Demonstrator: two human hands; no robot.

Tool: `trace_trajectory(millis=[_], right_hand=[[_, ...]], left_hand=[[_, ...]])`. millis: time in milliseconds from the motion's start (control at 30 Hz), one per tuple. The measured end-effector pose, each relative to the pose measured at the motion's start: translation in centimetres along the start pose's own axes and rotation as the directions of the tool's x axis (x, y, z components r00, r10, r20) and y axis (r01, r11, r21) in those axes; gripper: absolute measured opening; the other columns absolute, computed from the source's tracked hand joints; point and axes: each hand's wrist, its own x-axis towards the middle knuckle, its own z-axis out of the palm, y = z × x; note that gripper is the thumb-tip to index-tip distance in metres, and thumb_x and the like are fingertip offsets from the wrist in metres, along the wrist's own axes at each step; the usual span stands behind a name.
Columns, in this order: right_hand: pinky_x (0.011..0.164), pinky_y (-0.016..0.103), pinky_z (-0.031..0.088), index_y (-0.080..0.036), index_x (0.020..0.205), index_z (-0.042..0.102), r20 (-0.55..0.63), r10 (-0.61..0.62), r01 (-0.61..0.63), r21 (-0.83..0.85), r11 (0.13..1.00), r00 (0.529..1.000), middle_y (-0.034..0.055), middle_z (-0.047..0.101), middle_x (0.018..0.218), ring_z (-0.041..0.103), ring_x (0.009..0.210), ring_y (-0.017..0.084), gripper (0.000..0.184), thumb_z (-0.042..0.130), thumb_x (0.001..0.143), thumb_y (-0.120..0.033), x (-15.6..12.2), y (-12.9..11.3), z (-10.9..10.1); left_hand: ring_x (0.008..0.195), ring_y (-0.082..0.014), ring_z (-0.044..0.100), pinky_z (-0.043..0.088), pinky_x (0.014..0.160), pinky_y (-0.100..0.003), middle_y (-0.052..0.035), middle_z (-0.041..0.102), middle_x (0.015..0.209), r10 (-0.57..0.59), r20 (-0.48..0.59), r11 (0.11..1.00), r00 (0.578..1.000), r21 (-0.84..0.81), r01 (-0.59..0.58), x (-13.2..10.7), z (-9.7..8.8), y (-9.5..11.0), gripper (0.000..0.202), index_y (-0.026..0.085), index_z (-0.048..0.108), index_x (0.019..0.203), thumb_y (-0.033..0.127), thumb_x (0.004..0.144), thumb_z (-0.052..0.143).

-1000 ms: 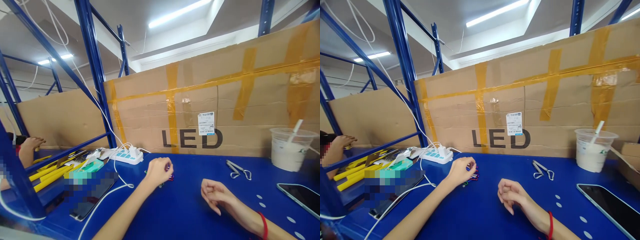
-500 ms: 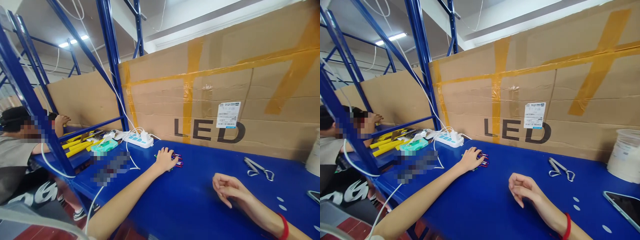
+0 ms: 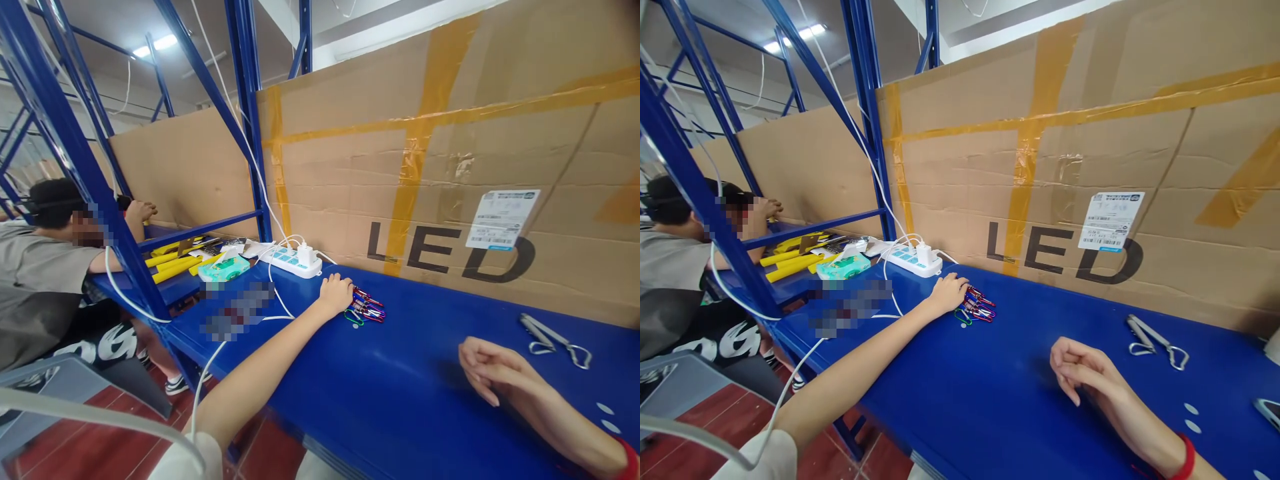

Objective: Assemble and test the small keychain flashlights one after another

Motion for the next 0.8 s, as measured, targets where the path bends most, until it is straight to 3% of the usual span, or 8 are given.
trace_trajectory(millis=[200, 300, 400, 567, 800], right_hand=[[0.049, 0.026, 0.020, -0.018, 0.066, 0.045, -0.032, -0.018, 0.016, -0.054, 0.998, 0.999, -0.0043, 0.040, 0.058, 0.032, 0.044, 0.008, 0.028, 0.061, 0.070, -0.041, -0.3, -0.9, 0.5], [0.049, 0.026, 0.021, -0.018, 0.066, 0.046, -0.049, -0.028, 0.025, -0.071, 0.997, 0.998, -0.0045, 0.039, 0.057, 0.031, 0.045, 0.008, 0.025, 0.060, 0.071, -0.038, -0.5, -1.4, 0.6], [0.050, 0.026, 0.022, -0.018, 0.067, 0.045, -0.035, -0.022, 0.020, -0.071, 0.997, 0.999, -0.0047, 0.039, 0.056, 0.032, 0.045, 0.008, 0.023, 0.060, 0.070, -0.036, -0.5, -1.6, 0.6], [0.049, 0.025, 0.021, -0.018, 0.068, 0.045, 0.028, -0.011, 0.014, -0.101, 0.995, 1.000, -0.0046, 0.041, 0.057, 0.033, 0.044, 0.007, 0.025, 0.058, 0.071, -0.039, -0.4, -1.4, 0.6], [0.049, 0.024, 0.022, -0.017, 0.068, 0.047, -0.036, -0.017, 0.013, -0.088, 0.996, 0.999, -0.0051, 0.041, 0.057, 0.033, 0.044, 0.007, 0.023, 0.060, 0.070, -0.036, -0.2, -1.4, 0.4]], left_hand=[[0.115, -0.0218, 0.050, 0.039, 0.095, -0.037, -0.0118, 0.055, 0.125, 0.015, -0.050, 0.999, 0.999, -0.028, -0.016, 1.0, -0.5, -2.2, 0.043, 0.016, 0.050, 0.126, 0.016, 0.092, 0.023], [0.122, -0.0201, 0.044, 0.036, 0.098, -0.036, -0.0071, 0.053, 0.129, 0.104, -0.058, 0.994, 0.993, -0.035, -0.106, 1.3, -0.6, -3.2, 0.047, 0.020, 0.050, 0.127, 0.007, 0.087, 0.029], [0.128, -0.0212, 0.037, 0.033, 0.099, -0.036, -0.0031, 0.055, 0.129, 0.191, -0.051, 0.981, 0.980, -0.029, -0.192, 1.3, -0.6, -3.5, 0.048, 0.024, 0.060, 0.116, 0.001, 0.079, 0.038], [0.109, -0.0227, 0.052, 0.035, 0.092, -0.037, -0.0069, 0.066, 0.106, 0.223, -0.061, 0.974, 0.973, -0.008, -0.224, 1.4, -0.7, -3.2, 0.036, 0.023, 0.067, 0.101, 0.008, 0.083, 0.039], [0.102, -0.0238, 0.054, 0.036, 0.088, -0.036, -0.0090, 0.065, 0.100, 0.187, -0.068, 0.982, 0.980, 0.037, -0.184, 1.2, -0.8, -3.1, 0.027, 0.020, 0.066, 0.099, 0.013, 0.080, 0.050]])
